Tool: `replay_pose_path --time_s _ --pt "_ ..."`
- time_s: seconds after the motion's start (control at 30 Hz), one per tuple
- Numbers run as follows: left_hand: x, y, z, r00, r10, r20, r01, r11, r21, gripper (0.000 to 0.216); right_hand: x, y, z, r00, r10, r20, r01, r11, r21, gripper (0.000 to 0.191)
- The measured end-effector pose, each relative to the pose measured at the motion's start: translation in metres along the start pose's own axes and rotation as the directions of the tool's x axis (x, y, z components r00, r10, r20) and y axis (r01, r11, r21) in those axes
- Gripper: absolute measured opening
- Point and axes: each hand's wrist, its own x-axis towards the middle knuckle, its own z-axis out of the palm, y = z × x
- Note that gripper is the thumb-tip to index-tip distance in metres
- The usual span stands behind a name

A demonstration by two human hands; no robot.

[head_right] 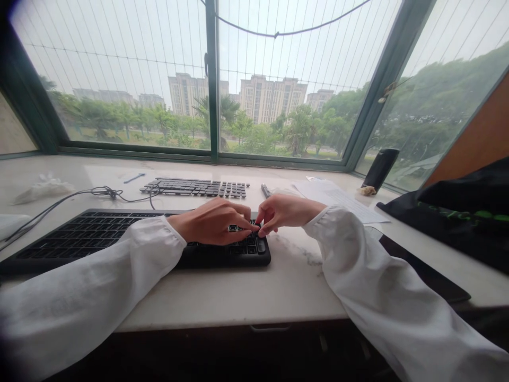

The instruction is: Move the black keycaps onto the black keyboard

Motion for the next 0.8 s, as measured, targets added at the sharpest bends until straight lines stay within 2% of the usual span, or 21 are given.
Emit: replay_pose_path --time_s 0.1,0.33,0.57,0.8 --pt "0.0006 0.0035 -0.0030 1.000 0.010 -0.007 -0.010 1.000 0.009 0.024 0.0016 0.0006 0.0006 1.000 -0.006 0.000 0.006 1.000 0.013 0.051" --pt "-0.0005 0.0023 -0.0025 0.998 0.060 -0.001 -0.060 0.993 -0.105 0.030 0.0022 0.0008 0.0000 1.000 0.016 -0.013 -0.016 1.000 -0.016 0.057" --pt "0.0029 0.0041 0.0005 0.994 -0.104 0.025 0.106 0.985 -0.136 0.026 -0.0017 -0.0073 -0.0006 1.000 0.020 -0.009 -0.021 0.997 -0.072 0.058" --pt "0.0056 0.0052 -0.0014 0.983 -0.175 0.061 0.183 0.967 -0.178 0.024 -0.0026 -0.0065 -0.0007 0.999 -0.001 -0.034 -0.001 0.998 -0.058 0.057"
